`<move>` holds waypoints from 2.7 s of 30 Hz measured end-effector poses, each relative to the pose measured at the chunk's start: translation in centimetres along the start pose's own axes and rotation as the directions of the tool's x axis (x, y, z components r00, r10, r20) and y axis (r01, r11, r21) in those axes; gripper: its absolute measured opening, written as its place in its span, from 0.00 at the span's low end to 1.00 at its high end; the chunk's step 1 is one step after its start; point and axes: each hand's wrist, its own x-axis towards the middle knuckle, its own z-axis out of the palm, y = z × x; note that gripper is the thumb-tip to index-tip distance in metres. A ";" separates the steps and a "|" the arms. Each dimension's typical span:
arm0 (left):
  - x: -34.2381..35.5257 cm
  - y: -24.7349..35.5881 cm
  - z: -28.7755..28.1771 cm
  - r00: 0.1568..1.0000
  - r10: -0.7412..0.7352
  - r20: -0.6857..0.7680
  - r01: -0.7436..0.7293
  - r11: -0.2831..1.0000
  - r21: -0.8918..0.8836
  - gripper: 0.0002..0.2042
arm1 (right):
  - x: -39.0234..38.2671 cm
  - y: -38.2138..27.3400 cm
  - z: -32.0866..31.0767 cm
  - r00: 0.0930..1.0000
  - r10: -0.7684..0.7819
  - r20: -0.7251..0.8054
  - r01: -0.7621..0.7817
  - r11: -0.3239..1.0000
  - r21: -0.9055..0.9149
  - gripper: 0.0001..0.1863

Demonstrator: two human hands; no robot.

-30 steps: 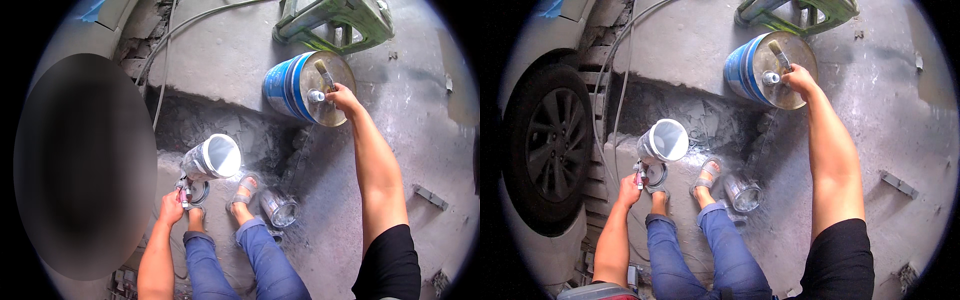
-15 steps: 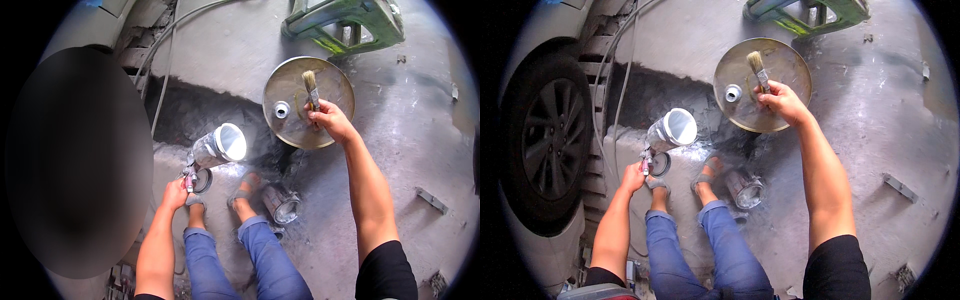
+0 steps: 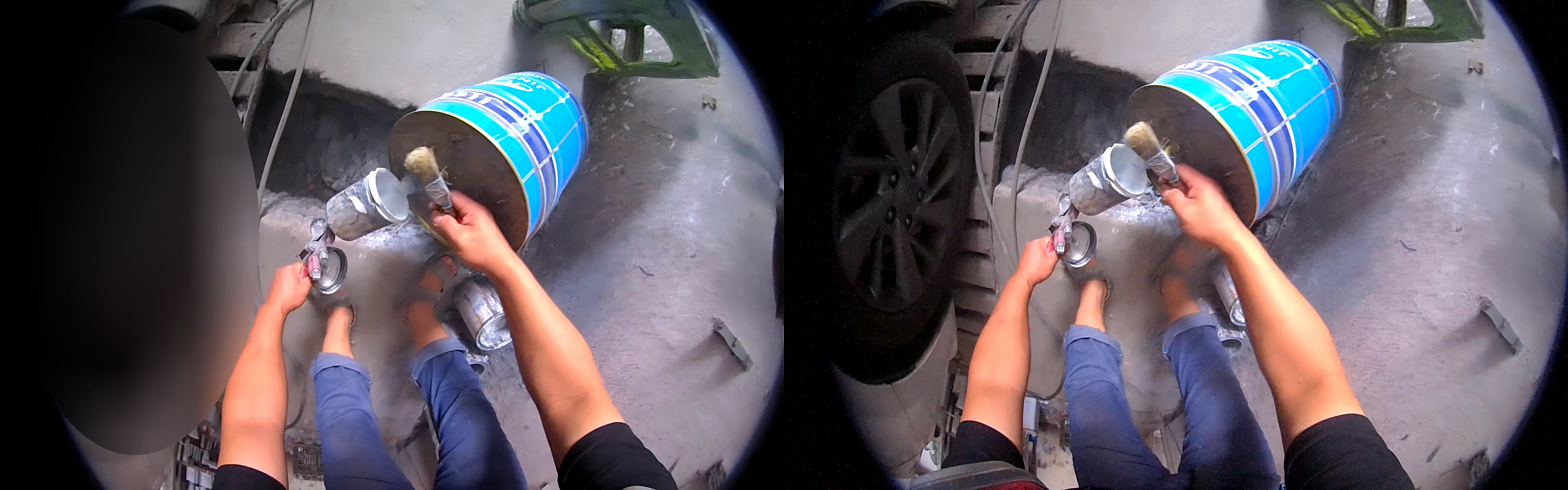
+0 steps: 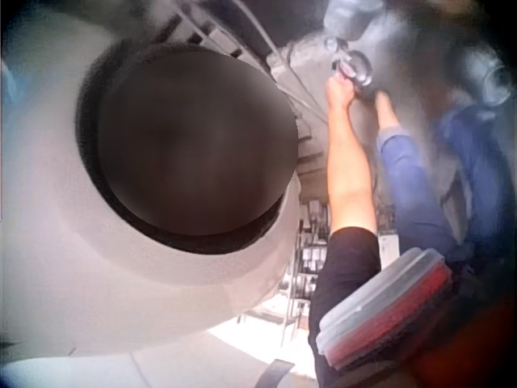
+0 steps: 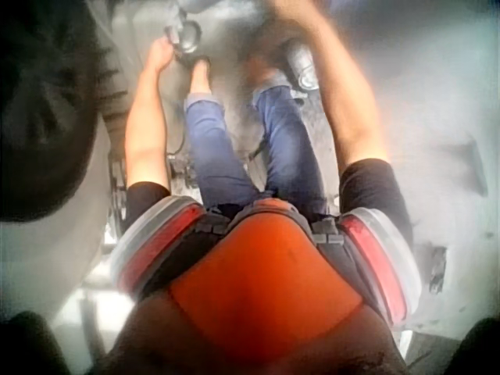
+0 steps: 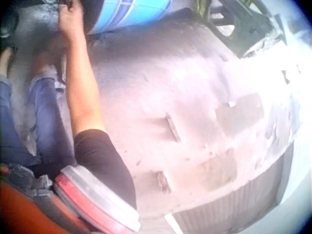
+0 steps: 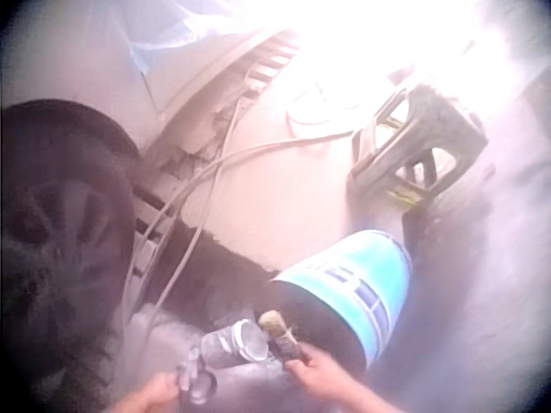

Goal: The person pours white paint from a large blue bucket into a spray gun cup using a funnel. They then use a brush to stir the paint in the cup and transfer additional paint from a smaller can into the cup, ensuring the mixture is ready for application.

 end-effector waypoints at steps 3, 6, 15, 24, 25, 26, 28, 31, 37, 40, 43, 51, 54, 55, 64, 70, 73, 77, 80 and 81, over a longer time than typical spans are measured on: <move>0.1 -1.4 -0.2 0.997 -0.028 0.072 0.023 0.997 0.070 0.11 | 0.7 2.3 3.4 0.998 -0.042 -0.054 0.030 0.978 -0.207 0.12; 0.6 -2.8 0.0 0.990 -0.072 0.119 0.058 0.991 0.120 0.14 | 1.8 4.7 6.2 0.989 -0.103 -0.110 0.058 0.934 -0.352 0.14; 0.3 -2.7 0.7 0.986 -0.114 0.122 0.096 0.985 0.145 0.15 | 2.4 7.0 8.2 0.979 -0.133 -0.155 0.050 0.892 -0.450 0.17; -0.5 -0.9 -0.4 0.994 -0.047 0.097 0.036 0.993 0.111 0.14 | 0.3 2.3 2.4 0.996 -0.059 -0.074 0.055 0.997 -0.056 0.14; -0.4 -0.7 -0.4 0.995 -0.035 0.097 0.025 0.994 0.103 0.13 | 0.0 1.4 1.3 0.997 -0.040 -0.062 0.039 0.999 -0.007 0.12; -0.3 -0.4 -0.4 0.994 -0.037 0.106 0.028 0.996 0.084 0.14 | -0.3 0.5 0.2 0.999 -0.020 -0.050 0.022 0.999 0.042 0.10; 0.0 0.8 -0.4 0.991 -0.035 0.126 0.029 0.998 0.047 0.14 | -0.6 -1.0 -2.7 1.000 -0.023 0.002 0.023 0.992 0.120 0.10; 0.1 3.9 -0.5 0.990 0.073 0.117 -0.077 0.997 0.030 0.18 | -1.5 -3.6 -7.3 0.999 -0.016 0.039 0.010 0.987 0.160 0.10; -0.2 7.4 -0.2 0.970 0.130 0.207 -0.131 0.991 -0.009 0.13 | -2.4 -5.9 -15.7 0.996 -0.047 0.080 0.034 0.987 0.154 0.11; -1.0 8.9 -0.4 0.952 0.196 0.234 -0.187 0.980 -0.061 0.13 | -2.8 -6.7 -19.1 0.998 -0.027 0.053 0.018 0.986 0.163 0.12; -2.3 10.2 -1.4 0.940 0.216 0.266 -0.198 0.976 -0.091 0.11 | -2.9 -7.0 -21.9 0.998 -0.062 -0.015 0.063 0.995 0.078 0.13; -5.7 11.7 -4.4 0.925 0.299 0.236 -0.242 0.940 -0.240 0.05 | -2.4 -5.8 -30.2 0.966 -0.040 -0.256 -0.003 0.986 -0.166 0.13; -6.1 10.6 -4.8 0.931 0.300 0.208 -0.242 0.933 -0.266 0.05 | -1.8 -5.9 -31.5 0.925 -0.015 -0.379 -0.042 0.989 -0.142 0.10; -6.1 10.5 -4.8 0.934 0.293 0.205 -0.234 0.935 -0.268 0.06 | -1.4 -5.8 -32.0 0.925 -0.005 -0.380 -0.057 0.987 -0.153 0.10; -7.4 11.4 -5.4 0.941 0.315 0.128 -0.284 0.935 -0.212 0.05 | 0.6 -3.0 -32.0 0.576 -0.494 -0.652 -0.083 0.758 -0.647 0.19; -8.4 13.5 -5.6 0.961 0.267 0.076 -0.238 0.934 -0.268 0.06 | 0.9 -1.6 -31.7 0.384 -0.130 -0.914 -0.522 0.786 -0.331 0.26; -8.1 13.1 -4.7 0.965 0.255 0.058 -0.228 0.930 -0.290 0.06 | 1.1 -1.4 -31.4 0.346 -0.026 -0.938 -0.513 0.832 -0.212 0.27; -8.3 12.4 -4.5 0.967 0.246 0.059 -0.219 0.930 -0.296 0.06 | 0.9 -1.4 -31.9 0.447 0.124 -0.886 -0.229 0.973 0.021 0.24; -8.3 13.0 -4.6 0.963 0.262 0.058 -0.236 0.930 -0.281 0.06 | 0.4 -0.1 -34.0 0.490 0.085 -0.868 -0.042 0.996 0.074 0.24; -8.4 13.5 -4.7 0.963 0.264 0.050 -0.243 0.935 -0.259 0.07 | 0.2 0.4 -34.6 0.447 0.016 -0.894 -0.032 0.999 0.002 0.24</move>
